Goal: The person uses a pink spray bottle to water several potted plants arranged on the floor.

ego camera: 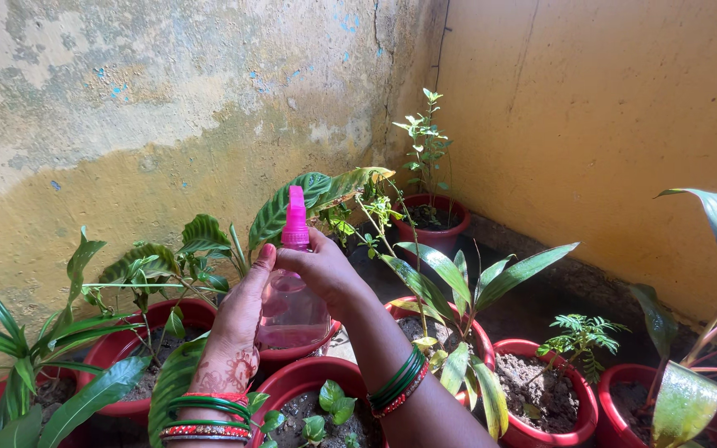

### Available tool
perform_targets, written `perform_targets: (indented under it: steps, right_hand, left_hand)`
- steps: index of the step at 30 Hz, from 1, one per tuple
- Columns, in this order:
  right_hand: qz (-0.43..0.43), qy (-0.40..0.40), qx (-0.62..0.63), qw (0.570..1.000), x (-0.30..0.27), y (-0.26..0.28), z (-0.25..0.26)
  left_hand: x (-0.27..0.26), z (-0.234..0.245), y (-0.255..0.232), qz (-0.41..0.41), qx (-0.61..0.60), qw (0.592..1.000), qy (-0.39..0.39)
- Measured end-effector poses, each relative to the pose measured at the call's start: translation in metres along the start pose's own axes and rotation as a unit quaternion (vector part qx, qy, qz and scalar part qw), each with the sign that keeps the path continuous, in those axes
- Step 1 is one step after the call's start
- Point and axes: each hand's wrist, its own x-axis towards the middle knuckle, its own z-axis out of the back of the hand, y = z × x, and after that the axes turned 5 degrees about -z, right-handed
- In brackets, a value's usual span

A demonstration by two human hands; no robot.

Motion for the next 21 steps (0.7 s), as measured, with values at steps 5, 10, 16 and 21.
perform_targets:
  steps: [5,10,16,21]
  right_hand:
    - [0.018,-0.018,-0.004,1.0,0.0005,-0.0058,0.0057]
    - [0.002,-0.011,0.008,1.0,-0.0049,-0.0033,0.009]
    - [-0.002,-0.014,0.002,1.0,-0.0088,-0.0015,0.0075]
    - [0.003,-0.051,-0.018,0.999,-0.0072,-0.0059,0.0066]
  left_hand:
    - [0.0031,-0.0045,0.0038,0.004,0.0,1.0,0.011]
    - [0.0067,-0.0062,0.0027,0.002,0.001,1.0,0.016]
    - [0.0053,-0.0048,0.0024,0.006,0.005,1.0,0.02]
    - [0.005,-0.0047,0.0014,0.006,0.005,1.0,0.023]
